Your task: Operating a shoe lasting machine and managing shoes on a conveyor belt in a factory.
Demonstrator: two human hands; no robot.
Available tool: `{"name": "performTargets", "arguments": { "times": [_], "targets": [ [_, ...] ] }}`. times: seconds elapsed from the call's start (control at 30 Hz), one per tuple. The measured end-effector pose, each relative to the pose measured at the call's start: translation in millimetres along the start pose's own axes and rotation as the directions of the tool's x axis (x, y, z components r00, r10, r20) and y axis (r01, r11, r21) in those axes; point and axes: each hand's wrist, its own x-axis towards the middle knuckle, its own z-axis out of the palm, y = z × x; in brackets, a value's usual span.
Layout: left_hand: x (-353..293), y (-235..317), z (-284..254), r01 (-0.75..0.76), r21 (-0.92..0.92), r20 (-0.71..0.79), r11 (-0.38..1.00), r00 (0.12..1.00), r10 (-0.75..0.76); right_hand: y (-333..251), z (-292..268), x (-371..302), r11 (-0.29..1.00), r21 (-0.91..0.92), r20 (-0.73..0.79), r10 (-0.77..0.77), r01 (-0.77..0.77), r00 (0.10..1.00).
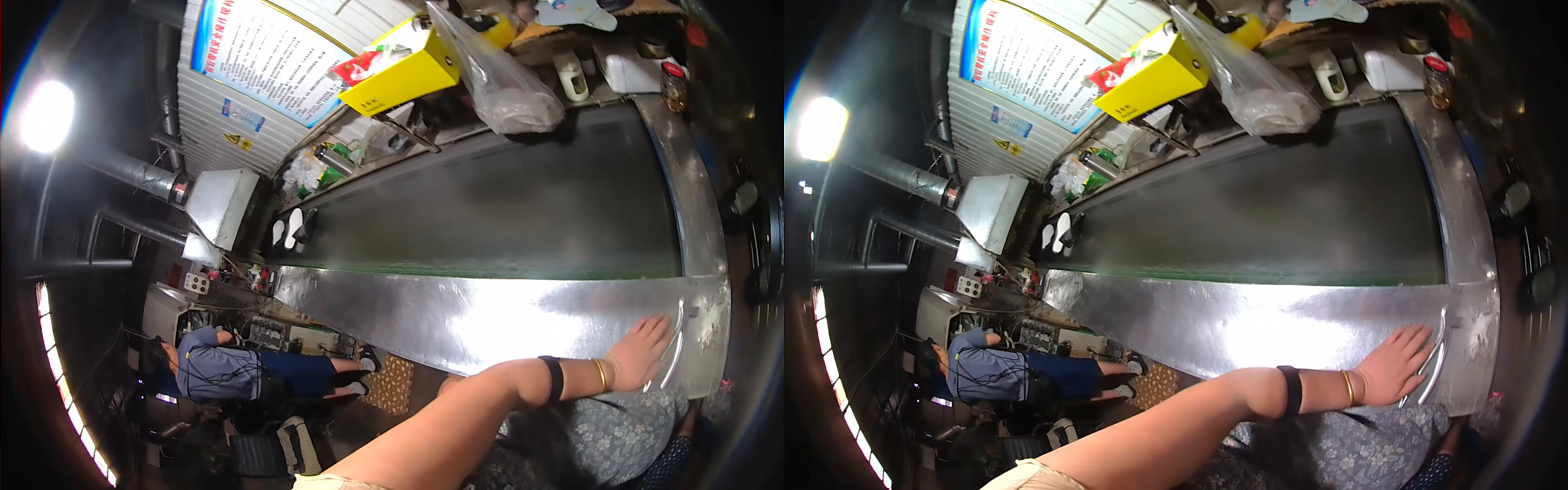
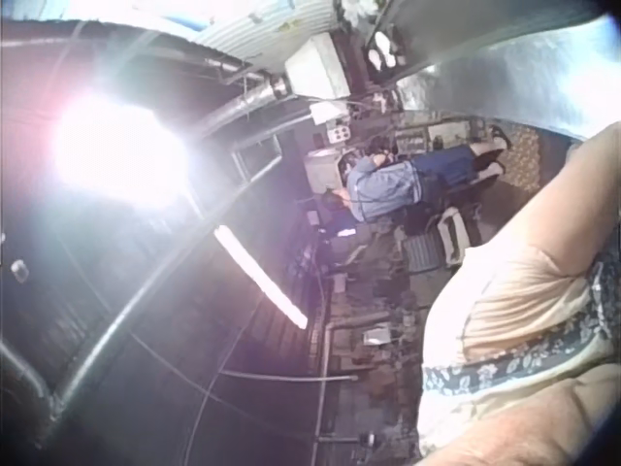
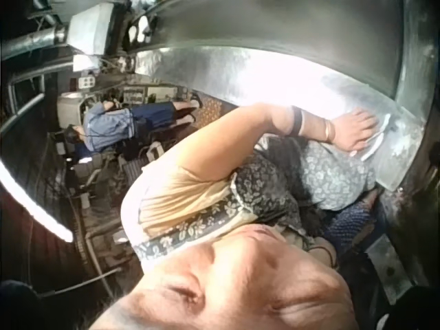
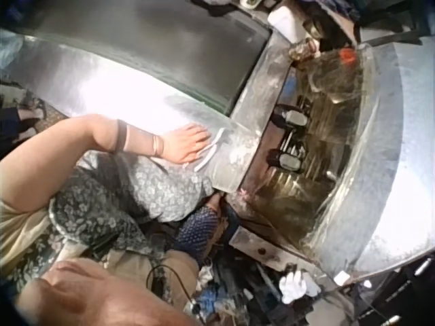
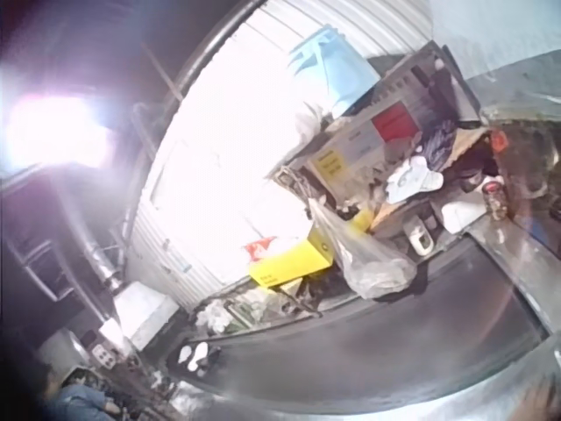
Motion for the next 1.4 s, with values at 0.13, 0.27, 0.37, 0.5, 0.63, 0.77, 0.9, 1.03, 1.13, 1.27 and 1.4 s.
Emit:
{"name": "performTargets", "arguments": {
  "times": [0.13,0.27,0.37,0.5,0.63,0.77,0.9,1.03,1.13,1.27,1.4],
  "targets": [
    [-4.7,-4.8,2.8,-0.006,0.052,-0.062,0.999,0.998,0.010,-8.6,8.9,0.3,1.000,0.012,0.012,-0.005,0.005,1.000],
    [-5.3,-2.0,7.1,-0.004,0.052,-0.073,0.999,0.997,0.007,-12.1,10.4,-4.0,1.000,0.019,0.007,0.010,-0.010,1.000],
    [-8.7,-3.7,1.5,0.002,0.056,-0.071,0.998,0.997,0.002,-13.1,12.4,-8.9,0.999,0.032,0.008,0.013,-0.014,1.000],
    [-5.6,-0.9,1.4,-0.030,0.065,-0.068,0.997,0.997,0.035,-4.6,12.3,-16.7,0.998,0.052,-0.017,0.037,-0.036,0.999],
    [5.1,1.0,6.1,0.014,-0.028,0.011,1.000,1.000,-0.014,15.1,9.6,-23.4,0.993,0.098,-0.071,0.073,-0.066,0.995],
    [-3.1,-12.3,14.9,0.007,0.023,-0.135,1.000,0.991,-0.004,-1.1,34.0,-32.1,0.989,0.109,-0.130,0.114,-0.100,0.985],
    [13.5,11.0,9.3,-0.028,0.192,-0.090,0.981,0.995,0.046,32.1,37.6,-54.6,0.946,0.219,-0.240,0.289,-0.238,0.927],
    [12.8,20.0,13.0,-0.029,0.273,-0.034,0.962,0.999,0.040,55.4,54.7,-86.8,0.868,0.369,-0.269,0.441,-0.332,0.856],
    [8.1,19.5,13.8,-0.033,0.295,-0.011,0.955,0.999,0.038,64.2,65.2,-101.6,0.833,0.423,-0.282,0.495,-0.357,0.822],
    [3.8,18.1,14.8,-0.033,0.316,0.011,0.948,0.999,0.031,75.1,80.0,-106.5,0.800,0.465,-0.306,0.547,-0.378,0.780],
    [3.7,15.4,14.7,-0.020,0.320,0.010,0.947,1.000,0.017,84.3,95.5,-101.3,0.777,0.496,-0.333,0.582,-0.388,0.742]
  ]
}}
